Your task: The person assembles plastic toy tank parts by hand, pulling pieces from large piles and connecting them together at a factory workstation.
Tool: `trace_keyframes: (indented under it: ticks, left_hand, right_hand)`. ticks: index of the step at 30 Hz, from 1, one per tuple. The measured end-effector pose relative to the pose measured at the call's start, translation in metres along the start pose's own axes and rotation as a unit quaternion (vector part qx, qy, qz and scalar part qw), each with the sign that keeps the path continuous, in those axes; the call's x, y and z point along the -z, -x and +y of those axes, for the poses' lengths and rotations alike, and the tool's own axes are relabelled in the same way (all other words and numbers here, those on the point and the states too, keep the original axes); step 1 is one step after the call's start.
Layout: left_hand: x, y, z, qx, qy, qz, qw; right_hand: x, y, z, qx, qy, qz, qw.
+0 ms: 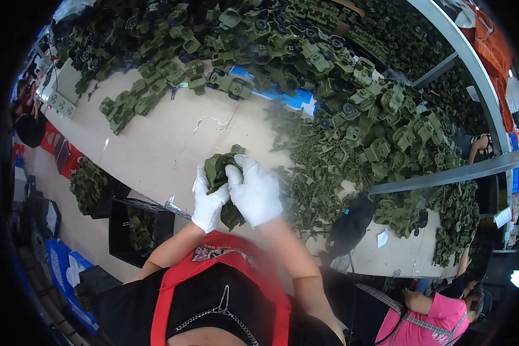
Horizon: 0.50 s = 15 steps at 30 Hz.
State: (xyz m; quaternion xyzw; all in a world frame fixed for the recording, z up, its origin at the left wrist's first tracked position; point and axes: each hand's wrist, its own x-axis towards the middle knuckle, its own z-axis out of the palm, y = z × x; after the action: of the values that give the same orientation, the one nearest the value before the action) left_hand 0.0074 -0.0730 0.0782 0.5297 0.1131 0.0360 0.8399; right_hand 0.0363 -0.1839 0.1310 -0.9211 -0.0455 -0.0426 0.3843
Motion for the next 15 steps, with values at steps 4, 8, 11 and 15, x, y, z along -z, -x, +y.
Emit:
trace_keyframes:
  ticks: [4, 8, 11, 15]
  left_hand:
    - [-0.001, 0.0, -0.007, -0.026, -0.012, 0.007, 1.0]
    - [-0.004, -0.001, -0.012, -0.051, -0.035, 0.031, 0.998]
    - [-0.006, -0.003, -0.008, -0.036, -0.057, 0.033, 0.997]
    - [-0.002, -0.015, -0.007, -0.109, -0.206, -0.008, 0.972]
  right_hand:
    - [-0.006, -0.001, 0.006, 0.032, -0.037, 0.011, 0.999]
    - [-0.013, 0.0, 0.004, 0.038, 0.015, 0.032, 0.999]
    - [-0.017, 0.0, 0.005, 0.044, -0.011, 0.075, 0.996]
    - [-0.016, -0.006, 0.013, 0.011, -0.058, 0.079, 0.995]
